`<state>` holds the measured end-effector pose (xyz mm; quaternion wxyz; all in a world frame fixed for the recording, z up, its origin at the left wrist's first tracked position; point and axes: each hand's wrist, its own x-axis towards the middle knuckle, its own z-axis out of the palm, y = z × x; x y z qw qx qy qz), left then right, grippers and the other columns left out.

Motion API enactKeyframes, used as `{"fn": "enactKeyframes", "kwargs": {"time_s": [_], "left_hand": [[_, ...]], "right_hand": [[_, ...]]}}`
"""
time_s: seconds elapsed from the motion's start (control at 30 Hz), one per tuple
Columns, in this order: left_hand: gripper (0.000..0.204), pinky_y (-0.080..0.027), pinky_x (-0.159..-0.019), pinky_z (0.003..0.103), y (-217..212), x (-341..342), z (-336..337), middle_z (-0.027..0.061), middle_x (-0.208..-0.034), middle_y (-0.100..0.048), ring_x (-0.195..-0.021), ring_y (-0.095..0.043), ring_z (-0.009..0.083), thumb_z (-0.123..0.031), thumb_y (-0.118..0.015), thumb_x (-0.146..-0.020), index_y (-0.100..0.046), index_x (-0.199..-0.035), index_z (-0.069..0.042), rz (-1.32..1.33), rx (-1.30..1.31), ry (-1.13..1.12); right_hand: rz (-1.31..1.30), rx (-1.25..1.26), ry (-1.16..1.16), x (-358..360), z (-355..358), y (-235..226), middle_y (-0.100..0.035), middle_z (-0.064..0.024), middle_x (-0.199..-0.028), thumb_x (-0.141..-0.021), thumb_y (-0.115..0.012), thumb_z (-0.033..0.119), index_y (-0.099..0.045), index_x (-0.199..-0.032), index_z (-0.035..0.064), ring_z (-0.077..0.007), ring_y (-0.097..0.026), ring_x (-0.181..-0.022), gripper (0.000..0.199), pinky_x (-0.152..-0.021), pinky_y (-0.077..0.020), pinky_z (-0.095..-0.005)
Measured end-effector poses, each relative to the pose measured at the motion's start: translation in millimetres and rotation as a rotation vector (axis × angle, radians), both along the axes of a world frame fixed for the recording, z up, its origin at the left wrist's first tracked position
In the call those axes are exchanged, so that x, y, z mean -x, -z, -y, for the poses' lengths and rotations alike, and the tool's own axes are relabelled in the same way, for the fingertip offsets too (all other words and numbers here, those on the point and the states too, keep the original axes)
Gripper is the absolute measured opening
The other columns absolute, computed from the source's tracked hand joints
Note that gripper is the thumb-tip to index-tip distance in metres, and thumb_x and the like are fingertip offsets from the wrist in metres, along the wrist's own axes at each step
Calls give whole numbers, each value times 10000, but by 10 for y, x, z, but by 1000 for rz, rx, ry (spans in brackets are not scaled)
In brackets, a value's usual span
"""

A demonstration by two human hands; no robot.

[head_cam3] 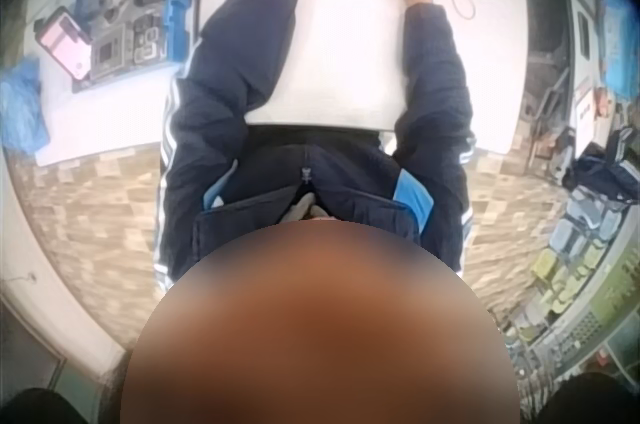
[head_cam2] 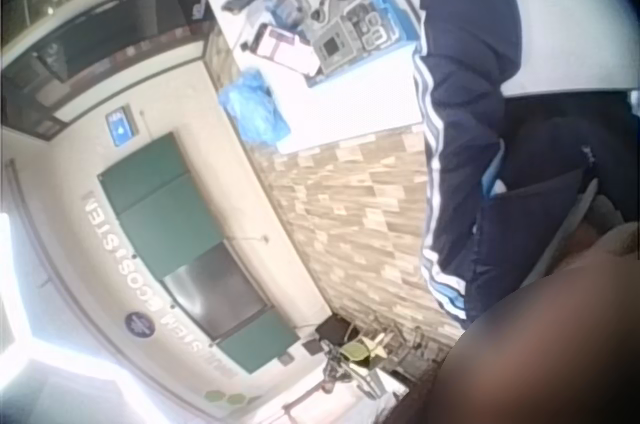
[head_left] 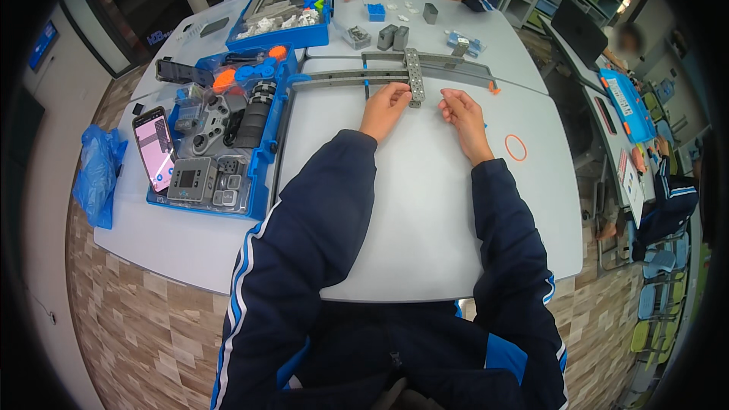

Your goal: The person assembles a mechanical structure using gray beams, connectors, and small fasteners on a white table. They repeatedly pick up parts, align them, and secure them by hand while occasionally adjusting the position of the assembly.

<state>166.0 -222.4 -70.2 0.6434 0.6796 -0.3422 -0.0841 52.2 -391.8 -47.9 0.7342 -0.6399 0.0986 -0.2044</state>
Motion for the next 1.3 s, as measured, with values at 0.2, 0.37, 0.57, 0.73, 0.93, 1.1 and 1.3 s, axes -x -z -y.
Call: {"fn": "enactKeyframes", "kwargs": {"time_s": [0.2, 0.37, 0.57, 0.73, 0.93, 1.1, 1.3], "left_hand": [[302, -476, -794, 288, 14, 10, -1, 74, -966, -598, -856, -594, 173, -228, -651, -900, -640, -1105, -6, 200, -113, -50], [331, -492, -721, 316, 28, 28, 57, 83, -885, -575, -775, -605, 198, -284, -698, -848, -668, -1061, -33, 239, -108, -119], [438, -456, -709, 277, -79, -107, 121, 70, -858, -667, -774, -598, 143, -425, -654, -867, -682, -1056, -31, 26, -192, -59], [391, -447, -671, 264, -110, -108, 121, 41, -769, -685, -718, -600, 118, -415, -656, -867, -713, -978, -44, 43, -212, -122], [374, -447, -670, 256, -39, -125, 139, 31, -765, -683, -711, -592, 105, -394, -677, -857, -711, -971, -40, 34, -180, -123], [362, -446, -682, 242, 38, -192, 179, 10, -815, -680, -731, -586, 87, -344, -717, -836, -695, -1010, -28, 7, -121, -94], [393, -419, -627, 216, 59, -214, 170, -23, -823, -637, -680, -528, 39, -288, -778, -781, -656, -1047, -26, -23, -132, 2]], "right_hand": [[8, 52, 0, -15, -1, 37, -644, -35, -909, -938, -597, 174, -608, -1119, -1, -69, -552, -758, 252, -697, -437, -205], [-2, 96, -16, -21, 0, 62, -662, -58, -965, -940, -576, 154, -611, -1140, -6, -80, -579, -815, 259, -741, -453, -212], [-5, 124, -36, -9, 4, 50, -662, -74, -983, -951, -536, 138, -602, -1155, -20, -94, -588, -835, 266, -759, -461, -220], [-27, 144, -46, 0, 0, 39, -642, -52, -979, -957, -534, 151, -582, -1170, -26, -84, -562, -826, 281, -759, -448, -215], [-11, 139, -57, 6, 5, 36, -641, -38, -966, -958, -537, 159, -587, -1161, -22, -77, -557, -814, 277, -751, -444, -210], [-19, 148, -59, 2, 0, 29, -638, -31, -951, -957, -541, 164, -596, -1145, -16, -73, -553, -807, 266, -747, -443, -209], [-22, 151, -55, 8, -11, 29, -634, -26, -942, -957, -541, 166, -598, -1139, -14, -71, -551, -804, 262, -745, -442, -209]]}}
